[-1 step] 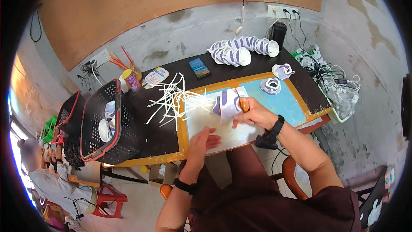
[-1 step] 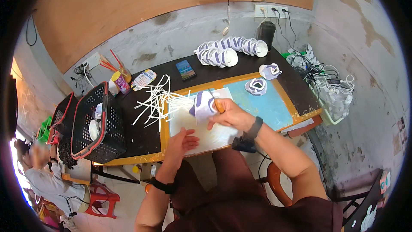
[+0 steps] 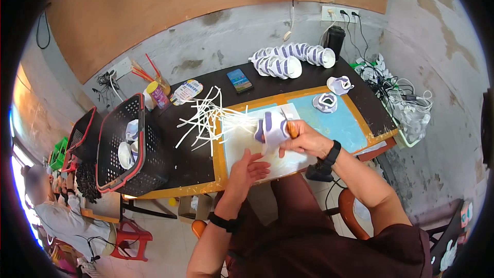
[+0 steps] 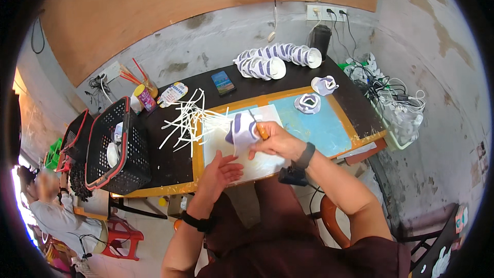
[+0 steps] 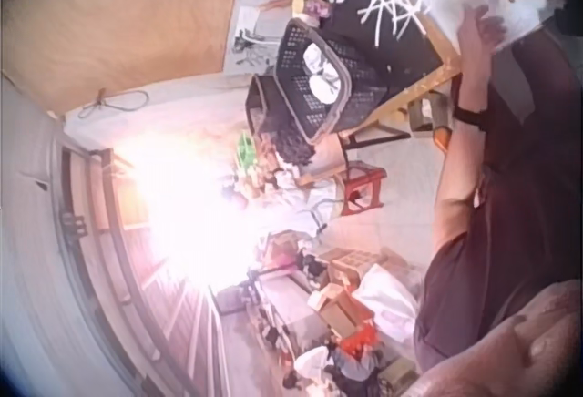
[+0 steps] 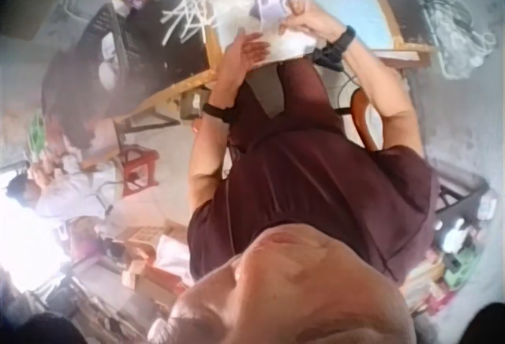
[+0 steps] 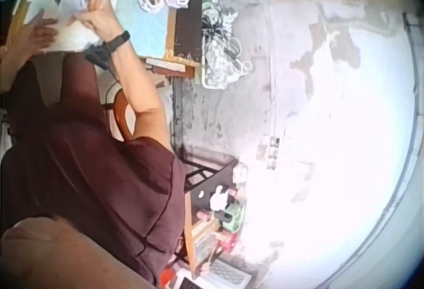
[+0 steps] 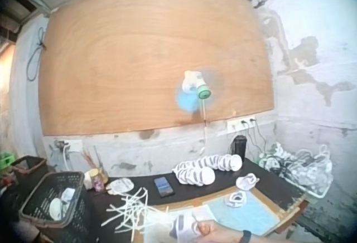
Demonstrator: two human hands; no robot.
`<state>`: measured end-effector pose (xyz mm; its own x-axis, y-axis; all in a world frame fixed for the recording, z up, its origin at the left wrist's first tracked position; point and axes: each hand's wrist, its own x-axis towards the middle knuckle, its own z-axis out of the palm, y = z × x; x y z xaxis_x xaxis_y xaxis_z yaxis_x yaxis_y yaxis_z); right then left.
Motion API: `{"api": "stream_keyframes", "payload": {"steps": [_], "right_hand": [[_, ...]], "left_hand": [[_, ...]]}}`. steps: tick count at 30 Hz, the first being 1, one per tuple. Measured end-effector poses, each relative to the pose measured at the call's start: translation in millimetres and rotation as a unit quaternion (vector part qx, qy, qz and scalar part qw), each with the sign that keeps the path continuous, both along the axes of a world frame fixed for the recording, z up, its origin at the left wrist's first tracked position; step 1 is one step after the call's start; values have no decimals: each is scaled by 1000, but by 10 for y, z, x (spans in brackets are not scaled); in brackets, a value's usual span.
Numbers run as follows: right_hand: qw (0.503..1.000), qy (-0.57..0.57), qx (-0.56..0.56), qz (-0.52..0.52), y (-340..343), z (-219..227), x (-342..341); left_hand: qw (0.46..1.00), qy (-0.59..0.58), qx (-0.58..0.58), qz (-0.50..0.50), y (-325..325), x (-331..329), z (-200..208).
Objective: Stitching or threading components of a shoe upper using a manual tool.
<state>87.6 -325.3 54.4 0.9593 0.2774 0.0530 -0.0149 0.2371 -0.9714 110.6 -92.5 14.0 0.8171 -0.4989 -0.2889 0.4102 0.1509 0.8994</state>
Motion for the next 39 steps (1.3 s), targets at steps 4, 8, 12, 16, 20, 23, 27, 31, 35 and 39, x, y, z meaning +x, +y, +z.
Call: {"api": "stream_keyframes", "payload": {"steps": [4, 8, 12, 16, 20, 23, 27, 31, 35, 39], "right_hand": [[999, 6, -14, 42, 89, -179, -162], [998, 51, -4, -23, 228, -190, -274], [987, 75, -15, -143, 160, -141, -342], [988, -4, -47, -149, 256, -54, -271], [977, -73, -189, -73, 424, 98, -275], [969, -75, -230, -46, 480, 6, -211], [978, -69, -176, -86, 392, -293, -151], [968, 76, -182, -152, 306, -253, -157], [967, 122, -129, -181, 214, -259, -62], [964, 155, -68, -204, 157, -299, -19]], "left_hand": [[979, 104, -173, -29, -127, -59, 33], [973, -66, -167, 144, -119, -31, -34], [937, -278, -27, 207, 46, 31, 128], [935, -280, 7, 217, 180, 33, 122], [940, -310, 64, 126, 101, -74, 173], [943, -306, 92, 95, 211, -68, 258], [863, -448, 190, 135, 585, 2, 552], [862, -426, 187, 203, 1029, 2, 965], [852, -409, 247, 214, 1231, 239, 799], [767, -451, 418, 183, 993, 737, 339]]}}
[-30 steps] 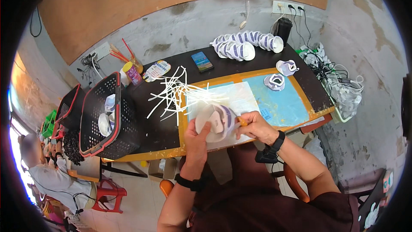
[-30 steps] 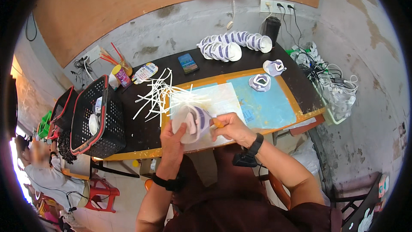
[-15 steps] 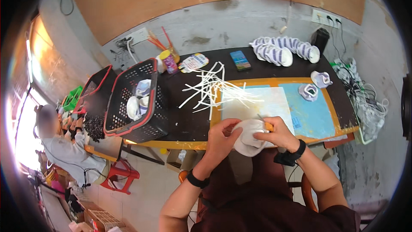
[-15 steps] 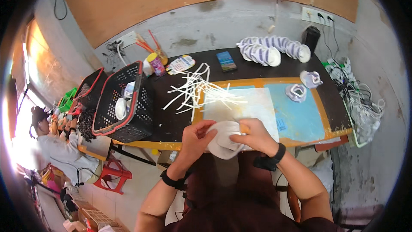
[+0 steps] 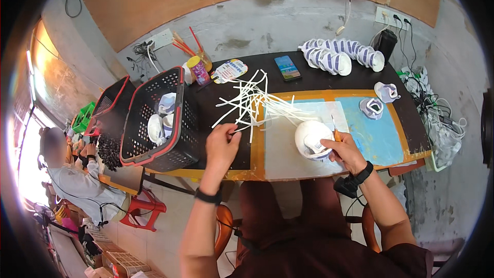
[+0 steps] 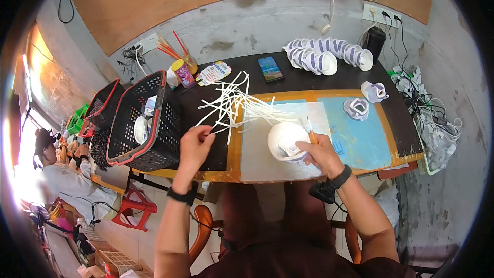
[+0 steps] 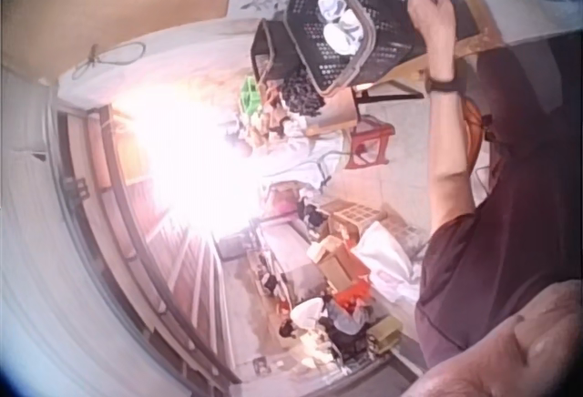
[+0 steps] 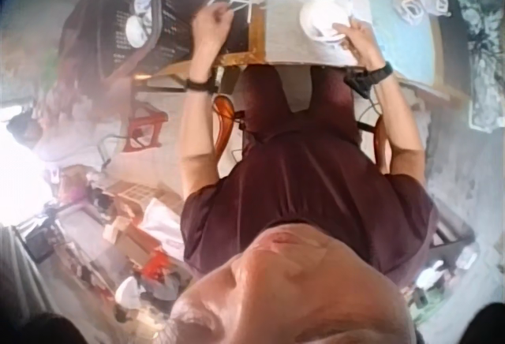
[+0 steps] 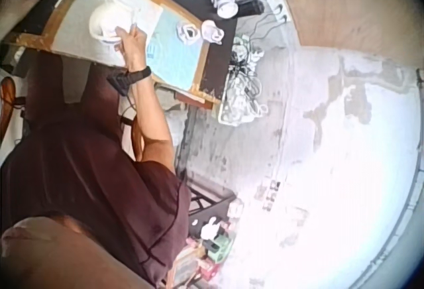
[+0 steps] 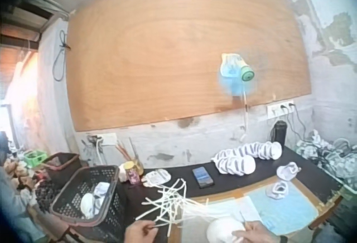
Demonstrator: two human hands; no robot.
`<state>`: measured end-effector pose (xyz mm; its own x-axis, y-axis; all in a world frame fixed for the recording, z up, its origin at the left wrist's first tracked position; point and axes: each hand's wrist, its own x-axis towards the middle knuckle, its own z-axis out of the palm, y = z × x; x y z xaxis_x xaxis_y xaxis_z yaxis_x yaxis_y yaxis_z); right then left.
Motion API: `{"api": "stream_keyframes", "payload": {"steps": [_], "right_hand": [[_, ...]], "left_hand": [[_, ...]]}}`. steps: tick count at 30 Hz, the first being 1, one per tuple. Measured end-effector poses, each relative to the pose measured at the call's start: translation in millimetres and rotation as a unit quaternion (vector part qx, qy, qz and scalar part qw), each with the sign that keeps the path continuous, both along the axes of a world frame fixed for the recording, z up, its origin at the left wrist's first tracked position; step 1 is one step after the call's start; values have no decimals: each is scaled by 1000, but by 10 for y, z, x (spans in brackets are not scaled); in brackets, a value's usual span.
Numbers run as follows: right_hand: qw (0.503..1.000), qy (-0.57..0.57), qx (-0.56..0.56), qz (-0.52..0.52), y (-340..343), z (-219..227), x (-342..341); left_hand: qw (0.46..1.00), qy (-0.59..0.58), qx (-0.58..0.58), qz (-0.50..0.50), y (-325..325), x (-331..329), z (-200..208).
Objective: Stitching or threading components of a shoe upper using a manual tool.
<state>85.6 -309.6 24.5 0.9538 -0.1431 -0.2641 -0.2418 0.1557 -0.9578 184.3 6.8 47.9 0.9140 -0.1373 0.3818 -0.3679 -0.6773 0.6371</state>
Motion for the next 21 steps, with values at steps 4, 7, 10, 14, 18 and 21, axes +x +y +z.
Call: {"api": "stream_keyframes", "payload": {"steps": [4, 7, 10, 14, 18, 21], "right_hand": [[1000, 23, 18, -6, -35, -40, -38], [999, 34, 30, 0, 16, 12, -65], [999, 29, 34, 29, 86, 55, -87], [997, 9, 50, 55, 208, -56, -55], [995, 5, 63, 80, 332, -82, -46], [996, -30, 53, 62, 361, -36, -55]], "left_hand": [[994, -38, 100, 3, -282, 297, -389], [984, 55, 168, 34, -316, 433, -546], [978, 107, 176, 36, -315, 474, -548], [993, 18, 97, 66, -365, 517, -573], [976, 97, 189, 55, -276, 574, -610], [979, 81, 181, 40, -222, 572, -629]]}}
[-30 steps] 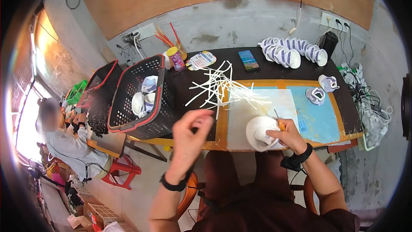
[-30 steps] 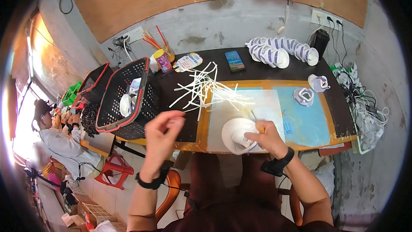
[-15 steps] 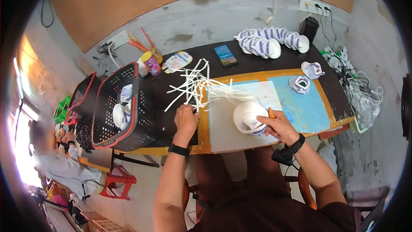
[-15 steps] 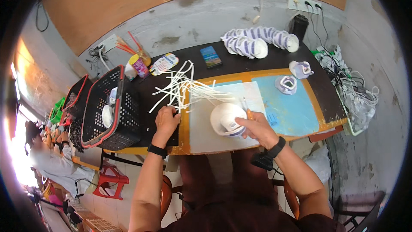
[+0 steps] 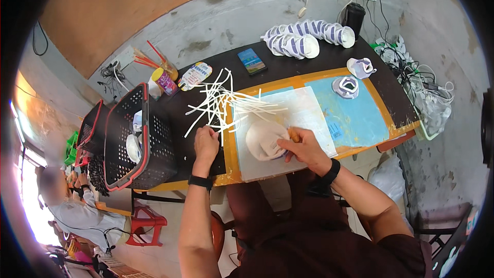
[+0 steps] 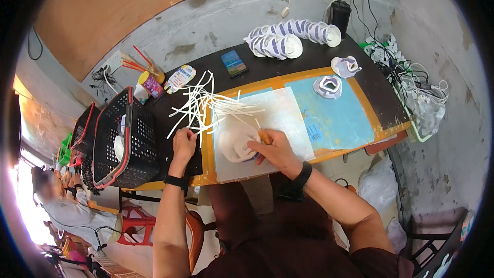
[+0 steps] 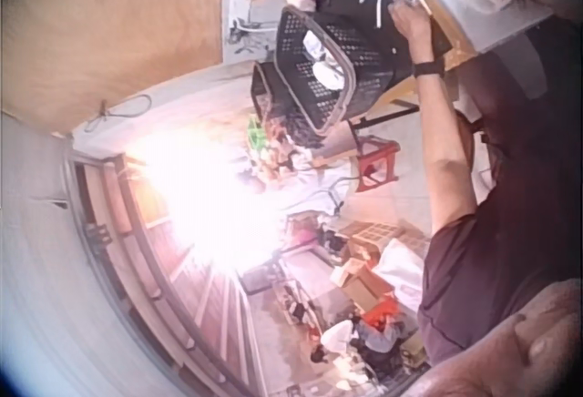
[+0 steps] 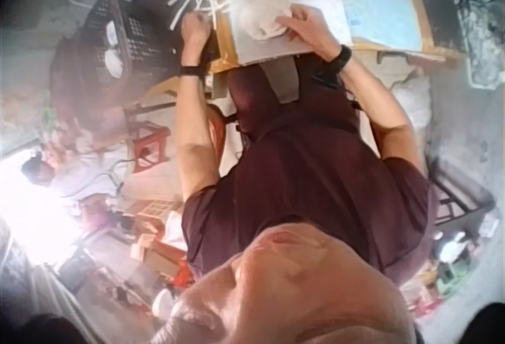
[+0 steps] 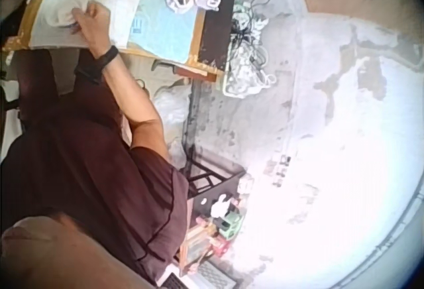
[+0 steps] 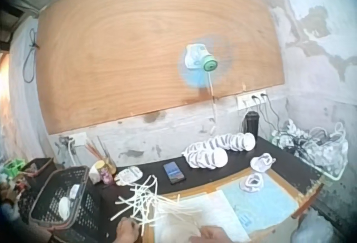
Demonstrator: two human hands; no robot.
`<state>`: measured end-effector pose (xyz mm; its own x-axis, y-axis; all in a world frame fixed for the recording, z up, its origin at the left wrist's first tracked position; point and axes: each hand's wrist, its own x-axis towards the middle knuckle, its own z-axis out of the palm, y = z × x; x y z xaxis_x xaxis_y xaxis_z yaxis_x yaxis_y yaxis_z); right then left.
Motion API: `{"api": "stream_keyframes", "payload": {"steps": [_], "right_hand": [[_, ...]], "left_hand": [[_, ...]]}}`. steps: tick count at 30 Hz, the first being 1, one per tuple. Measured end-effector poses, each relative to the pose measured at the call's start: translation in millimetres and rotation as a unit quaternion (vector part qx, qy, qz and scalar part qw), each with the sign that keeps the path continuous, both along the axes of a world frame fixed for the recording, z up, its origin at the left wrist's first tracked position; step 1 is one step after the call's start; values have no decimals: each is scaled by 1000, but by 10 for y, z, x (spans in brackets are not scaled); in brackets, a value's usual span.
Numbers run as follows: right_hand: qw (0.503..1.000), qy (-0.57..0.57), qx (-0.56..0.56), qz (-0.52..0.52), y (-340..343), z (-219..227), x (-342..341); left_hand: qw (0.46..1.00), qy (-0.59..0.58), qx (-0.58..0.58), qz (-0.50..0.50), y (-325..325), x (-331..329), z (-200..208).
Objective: Stitching or threading components of a shoe upper using a manual tool.
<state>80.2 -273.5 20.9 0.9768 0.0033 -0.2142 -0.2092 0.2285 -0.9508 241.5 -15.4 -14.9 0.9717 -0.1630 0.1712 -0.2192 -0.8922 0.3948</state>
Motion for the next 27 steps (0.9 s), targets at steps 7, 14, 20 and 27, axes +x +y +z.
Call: {"api": "stream_keyframes", "payload": {"steps": [7, 14, 20, 27], "right_hand": [[783, -303, -519, -162, 125, -26, -78], [783, -331, -525, -33, 273, -144, -273], [873, -346, -334, -80, 135, -107, -242], [993, 12, 116, 30, 197, 0, -186]], "left_hand": [[999, -30, -8, 15, 2, -48, 66], [998, -59, -21, 9, 101, -128, 100], [963, -89, -226, -116, -225, -666, 574], [929, 6, -290, -228, -775, -1460, 609]]}}
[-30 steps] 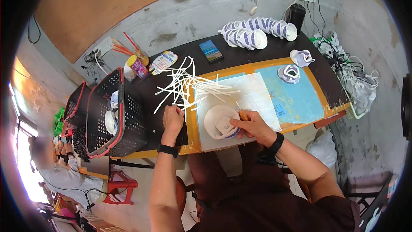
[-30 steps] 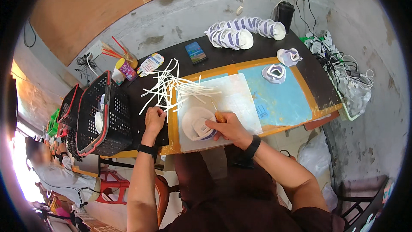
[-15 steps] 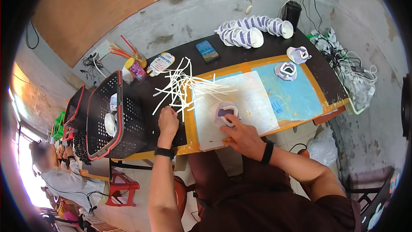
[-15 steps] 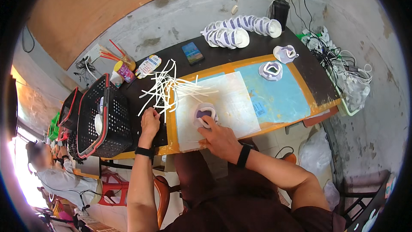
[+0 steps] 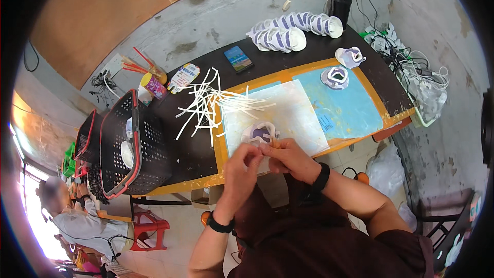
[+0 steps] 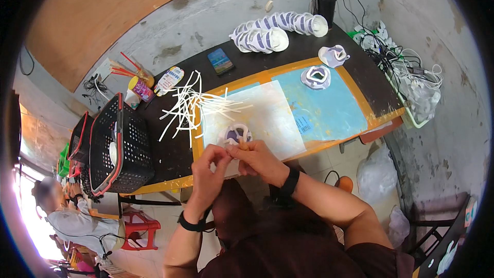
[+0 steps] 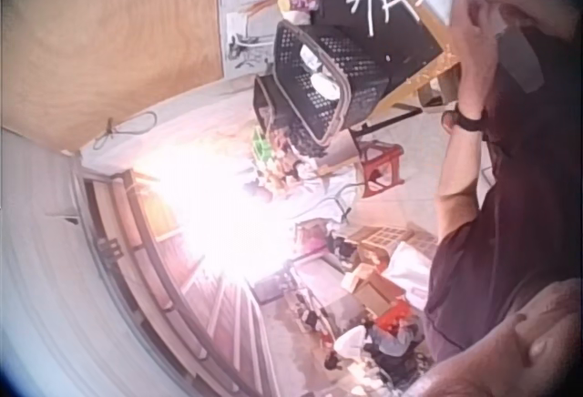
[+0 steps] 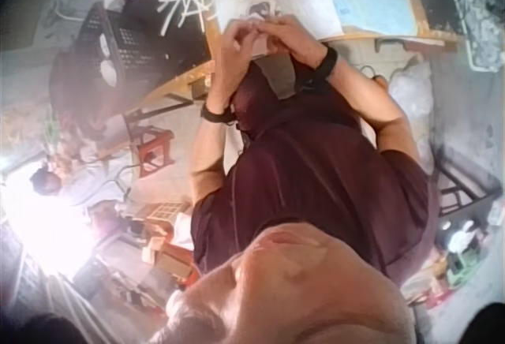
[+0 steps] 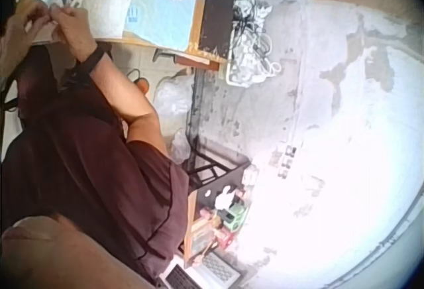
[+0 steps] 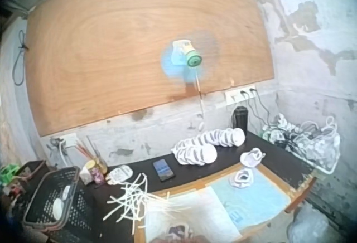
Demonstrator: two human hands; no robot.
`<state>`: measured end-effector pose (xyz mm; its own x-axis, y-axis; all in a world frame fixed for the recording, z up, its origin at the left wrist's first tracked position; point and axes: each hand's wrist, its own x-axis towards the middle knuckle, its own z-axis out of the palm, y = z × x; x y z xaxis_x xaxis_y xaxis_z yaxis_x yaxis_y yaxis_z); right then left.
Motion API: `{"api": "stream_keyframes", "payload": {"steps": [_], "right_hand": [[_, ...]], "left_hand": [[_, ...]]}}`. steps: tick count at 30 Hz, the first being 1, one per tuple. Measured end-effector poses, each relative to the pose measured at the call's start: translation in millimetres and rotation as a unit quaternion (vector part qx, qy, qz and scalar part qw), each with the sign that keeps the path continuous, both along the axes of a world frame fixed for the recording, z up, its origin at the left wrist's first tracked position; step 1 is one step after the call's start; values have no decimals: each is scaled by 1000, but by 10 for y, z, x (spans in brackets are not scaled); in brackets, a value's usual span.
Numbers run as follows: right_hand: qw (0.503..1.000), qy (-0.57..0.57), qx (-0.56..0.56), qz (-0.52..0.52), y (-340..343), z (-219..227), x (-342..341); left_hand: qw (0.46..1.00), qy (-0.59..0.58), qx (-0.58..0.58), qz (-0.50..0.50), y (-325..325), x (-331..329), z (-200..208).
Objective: Stitching or threading components of a shoe upper using a manual tool.
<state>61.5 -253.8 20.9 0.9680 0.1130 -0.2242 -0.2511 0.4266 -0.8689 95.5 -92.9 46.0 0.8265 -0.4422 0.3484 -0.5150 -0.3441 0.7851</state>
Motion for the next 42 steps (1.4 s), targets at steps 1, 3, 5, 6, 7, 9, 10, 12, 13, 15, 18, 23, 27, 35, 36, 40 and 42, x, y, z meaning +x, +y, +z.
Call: {"api": "stream_keyframes", "payload": {"steps": [1, 3, 5, 6, 7, 9, 10, 12, 13, 15, 18, 23, 27, 35, 36, 40, 42], "right_hand": [[1000, 1, 3, -23, -23, -34, 3], [999, -10, 2, -42, -91, -57, -15], [998, -22, 1, -60, -181, -36, -31], [996, -40, -29, -78, -225, 8, -37], [992, -58, -59, -97, -272, 29, -44], [987, -92, -59, -121, -348, -33, -28], [980, -126, -59, -143, -373, -36, -17], [981, -118, -72, -139, -421, -23, -33], [977, -126, -76, -155, -424, -51, -25], [972, -135, -81, -172, -442, -134, 2], [973, -116, -119, -159, -472, -212, 33], [978, -89, -129, -139, -473, -75, 13], [979, -103, -162, -72, -530, -51, 1], [999, 1, 47, 10, -207, 4, -164], [999, 1, 47, 14, -184, 1, -177], [996, -15, 83, -2, -155, -24, -188], [994, -9, 110, 2, -180, -59, -184]], "left_hand": [[999, 30, -10, -23, -43, -50, -7], [998, 48, -12, -28, -94, -70, -36], [997, 66, -16, -32, -108, -10, -98], [999, 51, 0, 7, -81, 98, -161], [998, 35, 15, 44, -68, 201, -222], [992, -40, 78, 89, -47, 348, -307], [974, -115, 139, 135, -46, 401, -338], [970, -102, 179, 130, -79, 475, -386], [964, -88, 219, 125, -101, 502, -389], [965, -31, 236, 114, -147, 579, -333], [971, 80, 204, 93, -186, 572, -309], [988, 132, 80, 29, -233, 363, -242], [995, 85, 44, 1, -231, 227, -247], [980, -17, 17, 196, -180, 70, -262], [981, 74, -33, 175, -129, 99, -297], [891, 413, -167, 88, 100, -30, -211], [867, 444, -225, 17, 229, -50, -165]]}}
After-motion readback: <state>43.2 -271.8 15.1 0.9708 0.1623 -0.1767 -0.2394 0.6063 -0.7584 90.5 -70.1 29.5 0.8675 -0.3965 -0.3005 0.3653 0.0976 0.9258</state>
